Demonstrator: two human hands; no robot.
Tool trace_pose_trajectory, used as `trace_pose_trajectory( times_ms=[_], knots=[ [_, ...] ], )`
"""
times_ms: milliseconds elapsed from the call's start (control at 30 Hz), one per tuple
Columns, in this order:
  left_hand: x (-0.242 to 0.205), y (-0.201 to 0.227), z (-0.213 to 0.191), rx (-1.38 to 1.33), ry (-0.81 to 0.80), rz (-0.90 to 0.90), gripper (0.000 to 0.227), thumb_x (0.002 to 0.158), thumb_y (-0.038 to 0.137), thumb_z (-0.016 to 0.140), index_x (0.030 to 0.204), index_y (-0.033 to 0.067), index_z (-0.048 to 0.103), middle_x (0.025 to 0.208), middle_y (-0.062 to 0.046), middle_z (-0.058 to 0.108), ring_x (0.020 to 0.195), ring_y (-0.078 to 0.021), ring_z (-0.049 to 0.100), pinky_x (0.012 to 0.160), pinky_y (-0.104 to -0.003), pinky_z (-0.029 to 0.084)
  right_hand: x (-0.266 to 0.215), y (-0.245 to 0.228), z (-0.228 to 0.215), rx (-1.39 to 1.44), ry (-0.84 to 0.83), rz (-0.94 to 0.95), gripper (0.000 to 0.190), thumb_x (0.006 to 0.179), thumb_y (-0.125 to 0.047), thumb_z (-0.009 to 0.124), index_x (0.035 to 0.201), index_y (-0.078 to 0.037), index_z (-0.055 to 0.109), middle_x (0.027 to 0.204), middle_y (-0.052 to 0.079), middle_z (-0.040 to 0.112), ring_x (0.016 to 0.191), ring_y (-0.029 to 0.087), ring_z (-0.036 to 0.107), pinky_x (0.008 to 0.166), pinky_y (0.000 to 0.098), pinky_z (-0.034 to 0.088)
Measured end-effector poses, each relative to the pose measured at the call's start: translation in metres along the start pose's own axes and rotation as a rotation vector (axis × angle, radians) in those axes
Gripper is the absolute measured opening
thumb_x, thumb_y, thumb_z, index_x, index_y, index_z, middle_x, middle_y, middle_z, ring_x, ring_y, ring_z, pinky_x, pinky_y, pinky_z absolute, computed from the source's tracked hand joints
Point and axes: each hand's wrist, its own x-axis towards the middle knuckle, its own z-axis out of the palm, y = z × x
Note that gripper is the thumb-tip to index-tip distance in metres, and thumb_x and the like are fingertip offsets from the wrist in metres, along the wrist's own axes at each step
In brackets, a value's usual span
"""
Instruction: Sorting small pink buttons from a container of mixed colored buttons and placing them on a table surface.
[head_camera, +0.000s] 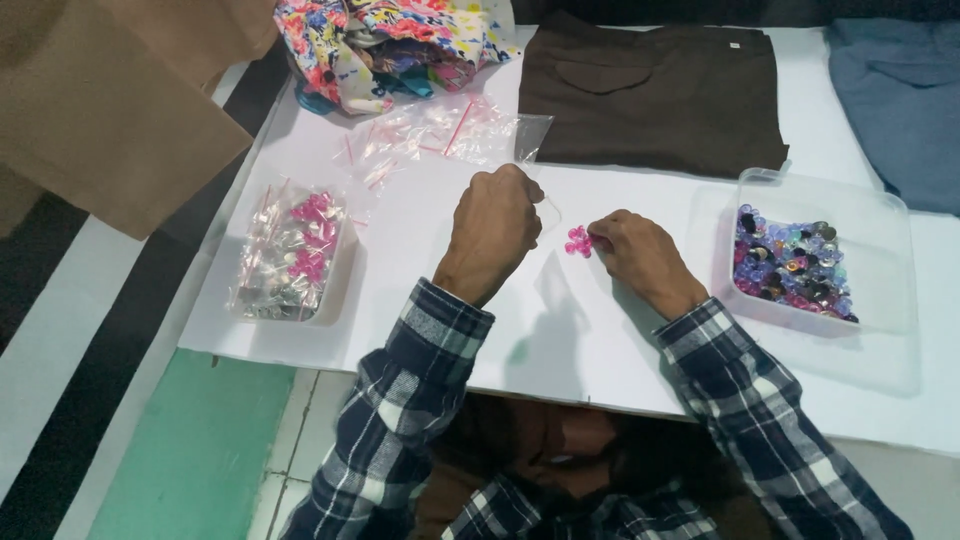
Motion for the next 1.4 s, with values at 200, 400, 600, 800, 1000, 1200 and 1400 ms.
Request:
trace_pose_trajectory(
  times_ms=[200,400,600,800,1000,1200,1400],
  knots=[
    [-0.007,0.025,-0.004,0.131,0.011,0.041,0.017,0.081,-0.003,0.074,0.097,0.0013,0.078,0.066,-0.020,0.072,0.071,-0.0378,0.076,0.063,-0.053,0.064,-0.013,0.002,-0.006,0.237,0.063,0.064,0.021,0.096,-0.008,0.068,0.116,-0.007,0.075,0.105,0.016,0.076,0.096,0.029,0.075,0.079,0.0329,0.063],
    [0.008,0.026,0.003,0.122,0.052,0.034,0.012,0.078,-0.002,0.075,0.089,0.0021,0.079,0.064,-0.019,0.071,0.071,-0.0392,0.076,0.065,-0.055,0.062,-0.037,-0.022,-0.066,0.866,0.265,0.128,0.021,0.093,-0.006,0.074,0.114,-0.006,0.075,0.102,0.017,0.075,0.086,0.023,0.073,0.072,0.0299,0.061],
    [0.012,0.034,-0.003,0.003,0.020,0.049,0.012,0.082,0.003,0.075,0.093,0.0008,0.079,0.060,-0.017,0.069,0.064,-0.0364,0.076,0.071,-0.056,0.060,-0.034,-0.062,-0.097,1.129,0.339,0.004,0.023,0.088,-0.004,0.076,0.112,-0.004,0.075,0.097,0.014,0.075,0.076,0.013,0.069,0.062,0.0226,0.059],
    [0.011,0.026,0.000,-0.131,-0.016,0.042,0.013,0.084,0.010,0.071,0.092,0.0048,0.080,0.049,-0.005,0.064,0.047,-0.0200,0.070,0.070,-0.056,0.060,-0.032,-0.071,-0.100,0.895,0.370,-0.009,0.026,0.088,0.002,0.073,0.111,-0.008,0.077,0.097,0.015,0.077,0.070,0.015,0.071,0.054,0.0246,0.056],
    [0.011,0.024,0.000,-0.179,-0.040,0.059,0.016,0.085,0.014,0.069,0.093,0.0043,0.079,0.048,-0.003,0.062,0.047,-0.0194,0.070,0.071,-0.053,0.059,-0.028,-0.061,-0.095,0.709,0.376,-0.111,0.024,0.088,0.009,0.071,0.108,-0.003,0.078,0.096,0.019,0.076,0.074,0.025,0.074,0.055,0.0285,0.056],
    [0.012,0.013,-0.003,-0.148,0.071,0.098,0.013,0.084,0.015,0.072,0.079,0.0038,0.078,0.041,-0.005,0.057,0.039,-0.0216,0.065,0.065,-0.054,0.059,-0.033,-0.063,-0.108,0.662,0.413,-0.152,0.020,0.091,0.008,0.070,0.106,-0.004,0.078,0.097,0.018,0.076,0.080,0.027,0.074,0.058,0.0285,0.055],
    [0.005,0.014,-0.013,-0.169,-0.025,0.014,0.019,0.084,0.004,0.064,0.099,-0.0033,0.075,0.052,-0.009,0.066,0.046,-0.0194,0.069,0.067,-0.047,0.060,-0.028,-0.030,-0.056,0.411,0.155,0.022,0.023,0.092,-0.010,0.073,0.113,-0.004,0.076,0.107,0.020,0.076,0.091,0.035,0.075,0.071,0.0439,0.060]
  ],
)
